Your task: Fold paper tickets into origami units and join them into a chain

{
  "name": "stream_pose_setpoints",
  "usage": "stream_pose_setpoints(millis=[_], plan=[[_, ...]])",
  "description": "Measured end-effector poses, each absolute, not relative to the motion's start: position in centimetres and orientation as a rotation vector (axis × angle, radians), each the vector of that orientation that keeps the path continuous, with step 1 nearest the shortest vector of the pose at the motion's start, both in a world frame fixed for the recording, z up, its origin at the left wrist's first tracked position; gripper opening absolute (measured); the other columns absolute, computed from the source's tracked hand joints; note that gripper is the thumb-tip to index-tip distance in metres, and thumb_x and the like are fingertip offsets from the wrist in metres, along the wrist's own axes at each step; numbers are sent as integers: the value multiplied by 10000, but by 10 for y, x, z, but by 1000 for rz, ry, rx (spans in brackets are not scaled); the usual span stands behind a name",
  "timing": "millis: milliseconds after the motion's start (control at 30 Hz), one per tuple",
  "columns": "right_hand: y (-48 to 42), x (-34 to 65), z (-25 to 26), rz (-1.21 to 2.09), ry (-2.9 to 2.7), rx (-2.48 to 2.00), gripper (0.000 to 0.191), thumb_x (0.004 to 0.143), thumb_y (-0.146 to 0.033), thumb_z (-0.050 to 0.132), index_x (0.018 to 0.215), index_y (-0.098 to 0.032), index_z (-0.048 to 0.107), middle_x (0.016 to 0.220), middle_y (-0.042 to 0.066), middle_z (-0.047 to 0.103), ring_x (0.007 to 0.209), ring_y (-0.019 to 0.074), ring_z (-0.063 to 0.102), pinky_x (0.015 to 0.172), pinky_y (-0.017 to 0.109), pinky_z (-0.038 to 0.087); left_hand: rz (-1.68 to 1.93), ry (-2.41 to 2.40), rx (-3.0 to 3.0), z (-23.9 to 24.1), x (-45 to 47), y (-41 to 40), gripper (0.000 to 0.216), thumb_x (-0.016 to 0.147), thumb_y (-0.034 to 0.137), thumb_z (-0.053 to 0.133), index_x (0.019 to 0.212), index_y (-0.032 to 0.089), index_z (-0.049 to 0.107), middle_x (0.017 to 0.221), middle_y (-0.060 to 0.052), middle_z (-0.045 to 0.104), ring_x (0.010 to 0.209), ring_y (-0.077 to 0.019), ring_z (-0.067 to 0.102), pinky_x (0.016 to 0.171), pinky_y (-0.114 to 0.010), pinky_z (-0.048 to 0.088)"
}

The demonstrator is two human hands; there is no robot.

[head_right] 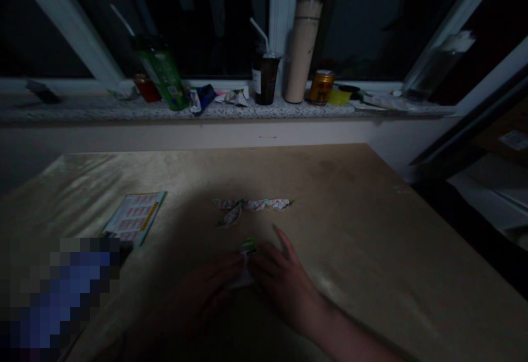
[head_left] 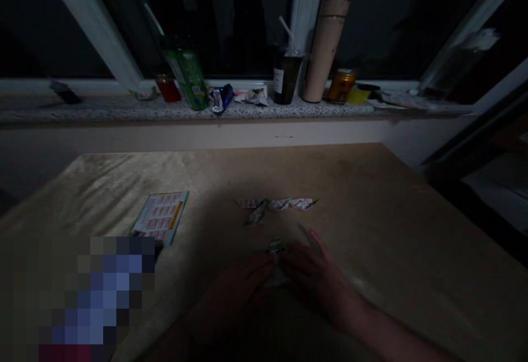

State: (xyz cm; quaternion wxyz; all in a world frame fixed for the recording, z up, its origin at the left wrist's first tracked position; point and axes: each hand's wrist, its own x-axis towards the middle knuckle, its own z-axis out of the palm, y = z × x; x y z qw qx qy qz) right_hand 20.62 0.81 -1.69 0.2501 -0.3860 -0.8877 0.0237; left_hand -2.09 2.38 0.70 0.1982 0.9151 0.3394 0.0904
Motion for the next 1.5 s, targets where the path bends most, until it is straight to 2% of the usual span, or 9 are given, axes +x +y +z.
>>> stream_pose_setpoints(millis=[100,167,333,467,800,967,1033,1300,1500], plan=[[9,205,-21,60,-2373,-1074,209,866,-257,534,1060,-259,609,1036,-8,673,1095,202,521,1103,518,46,206,1025,2754,7,-22,25,583,834,459,517,1347,221,374,1482,-63,223,1343,-278,187,1075,-480,216],[11,204,-19,89,-2366,-1091,203,854,-258,549,1046,-268,613,1017,-7,670,1097,205,515,1096,534,75,160,1083,2827,7,-23,26,569,848,457,495,1360,258,349,1501,-50,150,1354,-295,127,1074,-517,168],[21,203,-1,171,-2468,-1064,124,832,-285,565,929,-243,629,918,6,653,1026,196,535,1091,518,74,32,1049,2862,11,-25,26,590,886,394,435,1412,266,200,1502,-26,140,1364,-264,80,1077,-524,116],[40,198,10,185,-2721,-894,236,756,-405,631,839,-184,612,798,23,637,878,202,565,1086,471,96,-4,988,2831,14,-25,25,637,882,273,435,1428,237,106,1495,9,170,1368,-219,66,1098,-489,72],[65,188,-1,434,-2625,-886,247,860,-382,531,749,-173,602,706,29,600,801,181,513,860,329,334,373,1235,2458,9,-27,21,754,869,266,482,1436,186,-9,1482,-85,216,1332,-235,238,1051,-416,309],[68,188,0,629,-2493,-926,178,845,-297,554,976,-187,599,824,38,621,827,175,527,842,309,351,541,1362,2575,6,-13,-2,663,874,262,443,1433,193,92,1411,-90,373,1250,-241,391,1006,-386,364],[69,187,-2,622,-2486,-945,152,843,-284,554,945,-183,605,817,38,617,837,177,533,850,310,355,510,1231,2728,1,-6,-16,648,863,285,446,1428,174,149,1388,-92,412,1242,-246,399,1007,-364,352],[70,185,-11,538,-2481,-976,146,874,-287,515,818,-185,603,729,23,601,806,171,543,832,310,382,206,1274,2793,-11,3,-39,822,810,478,493,1427,65,141,1427,-161,321,1287,-303,316,1019,-389,306],[70,182,-11,466,-2488,-949,138,895,-229,471,919,-177,596,848,49,611,848,179,539,792,298,401,149,1275,2749,-9,0,-35,817,805,528,483,1421,82,184,1435,-153,304,1295,-294,306,1019,-379,304]])
